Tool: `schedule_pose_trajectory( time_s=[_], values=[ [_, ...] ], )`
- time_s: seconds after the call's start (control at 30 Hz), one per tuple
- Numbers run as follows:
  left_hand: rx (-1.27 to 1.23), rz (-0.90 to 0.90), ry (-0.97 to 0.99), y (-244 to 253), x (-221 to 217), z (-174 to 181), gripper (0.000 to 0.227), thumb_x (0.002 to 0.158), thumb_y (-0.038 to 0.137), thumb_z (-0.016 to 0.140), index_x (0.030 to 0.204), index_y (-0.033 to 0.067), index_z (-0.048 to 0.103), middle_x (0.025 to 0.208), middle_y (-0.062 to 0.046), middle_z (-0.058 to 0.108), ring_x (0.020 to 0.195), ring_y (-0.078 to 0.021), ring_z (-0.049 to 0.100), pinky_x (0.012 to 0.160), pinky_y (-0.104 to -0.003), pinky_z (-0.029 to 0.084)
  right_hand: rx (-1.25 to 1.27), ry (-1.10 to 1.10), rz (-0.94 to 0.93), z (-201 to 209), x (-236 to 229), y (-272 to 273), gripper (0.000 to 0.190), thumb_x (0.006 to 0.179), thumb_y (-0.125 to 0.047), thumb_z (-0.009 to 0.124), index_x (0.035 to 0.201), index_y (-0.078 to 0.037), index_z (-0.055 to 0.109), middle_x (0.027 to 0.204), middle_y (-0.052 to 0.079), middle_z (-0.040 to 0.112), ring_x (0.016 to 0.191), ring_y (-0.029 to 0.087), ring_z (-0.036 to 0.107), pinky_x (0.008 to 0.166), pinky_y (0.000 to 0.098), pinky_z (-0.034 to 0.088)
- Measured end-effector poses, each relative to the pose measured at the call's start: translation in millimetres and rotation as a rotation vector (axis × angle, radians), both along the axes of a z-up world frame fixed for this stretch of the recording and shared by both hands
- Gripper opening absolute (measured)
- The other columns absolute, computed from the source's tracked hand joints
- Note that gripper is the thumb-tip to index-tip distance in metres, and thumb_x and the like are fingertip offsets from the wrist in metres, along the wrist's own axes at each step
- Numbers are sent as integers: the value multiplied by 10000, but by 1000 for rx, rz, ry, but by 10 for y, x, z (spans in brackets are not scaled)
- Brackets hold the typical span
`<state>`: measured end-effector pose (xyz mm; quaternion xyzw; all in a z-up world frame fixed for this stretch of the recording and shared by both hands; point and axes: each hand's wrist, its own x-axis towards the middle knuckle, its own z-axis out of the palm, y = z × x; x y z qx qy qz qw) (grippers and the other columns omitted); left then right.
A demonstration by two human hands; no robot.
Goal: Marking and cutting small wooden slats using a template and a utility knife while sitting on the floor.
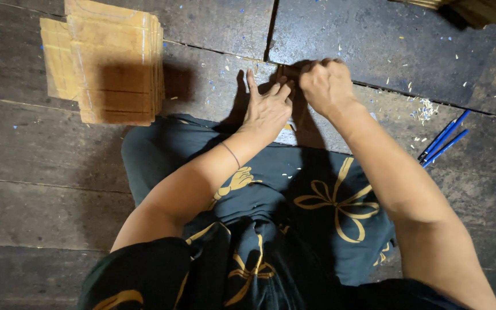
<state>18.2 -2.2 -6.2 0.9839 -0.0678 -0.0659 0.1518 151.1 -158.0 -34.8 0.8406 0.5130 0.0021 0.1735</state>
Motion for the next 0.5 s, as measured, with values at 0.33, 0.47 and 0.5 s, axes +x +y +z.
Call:
schedule_pose_trajectory(
  time_s=[0.33,0.47,0.5],
  values=[
    [-26,12,-56,-13,13,-93,378,957,55,601,1333,90,621,1380,-82,557,1401,-258,438,1059,-894,53,653,-148,-284,487,-1055,-35,143,954,-52,614,1051,-35,717,749,87,591,711,322,668,619,368,542],
    [52,-74,16,57,44,14,503,857,61,684,1355,91,621,1432,-82,522,1408,-246,434,1088,-869,40,965,202,-599,368,-1833,-147,261,975,27,589,1203,-18,706,928,229,720,833,423,711,728,464,551],
    [95,-124,134,80,69,79,646,766,59,725,1398,91,597,1491,-99,462,1428,-246,414,1095,-863,38,944,282,-635,228,-1982,-222,345,987,14,576,1305,-64,687,1062,188,766,887,342,745,817,408,571]
  ],
)
